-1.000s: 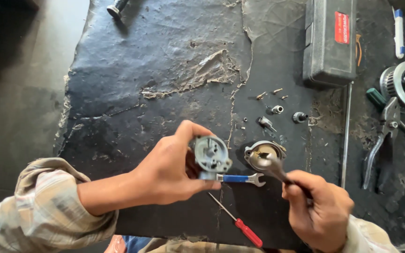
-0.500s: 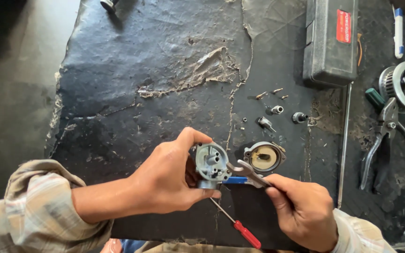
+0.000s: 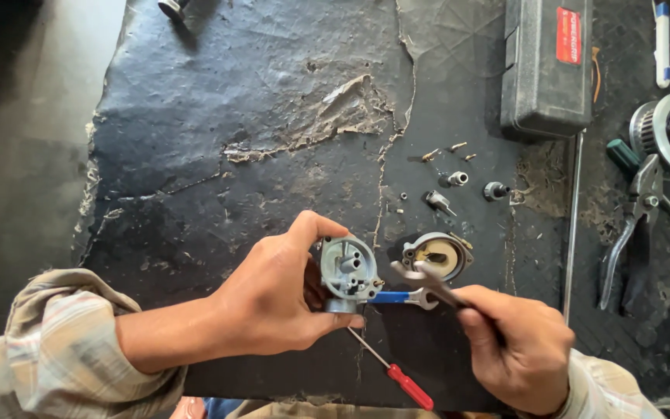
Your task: The recorder disassembles, inspects, and works on the internal components of a motorcycle carburetor on a workbench.
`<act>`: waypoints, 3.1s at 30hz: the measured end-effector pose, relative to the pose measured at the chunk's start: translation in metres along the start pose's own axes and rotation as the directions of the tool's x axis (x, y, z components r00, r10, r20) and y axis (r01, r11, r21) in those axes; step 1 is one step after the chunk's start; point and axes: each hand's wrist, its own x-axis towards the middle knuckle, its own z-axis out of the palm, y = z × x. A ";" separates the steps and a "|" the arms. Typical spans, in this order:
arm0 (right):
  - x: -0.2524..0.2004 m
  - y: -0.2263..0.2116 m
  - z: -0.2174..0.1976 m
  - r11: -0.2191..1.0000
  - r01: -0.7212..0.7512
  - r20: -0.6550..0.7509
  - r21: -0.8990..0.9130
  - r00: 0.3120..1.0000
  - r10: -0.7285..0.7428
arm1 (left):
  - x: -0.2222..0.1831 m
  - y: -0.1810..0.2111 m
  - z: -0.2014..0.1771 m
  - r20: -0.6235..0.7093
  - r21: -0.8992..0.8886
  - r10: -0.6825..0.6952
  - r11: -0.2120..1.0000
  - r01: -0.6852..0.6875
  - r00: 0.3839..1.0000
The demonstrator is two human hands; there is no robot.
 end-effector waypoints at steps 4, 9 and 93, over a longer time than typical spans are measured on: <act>0.009 0.003 0.000 0.998 0.029 0.182 0.052 0.983 -0.038 | 0.000 0.000 -0.001 -0.002 0.020 0.026 0.999 -0.026 1.000; 0.007 0.006 -0.001 0.999 0.016 0.181 0.029 0.983 -0.021 | -0.001 -0.002 -0.001 -0.011 0.002 0.045 0.999 -0.045 0.999; 0.046 -0.030 0.048 0.936 0.350 0.364 -0.024 0.875 -0.318 | 0.010 -0.032 -0.027 -0.311 0.490 0.543 0.795 -0.357 0.780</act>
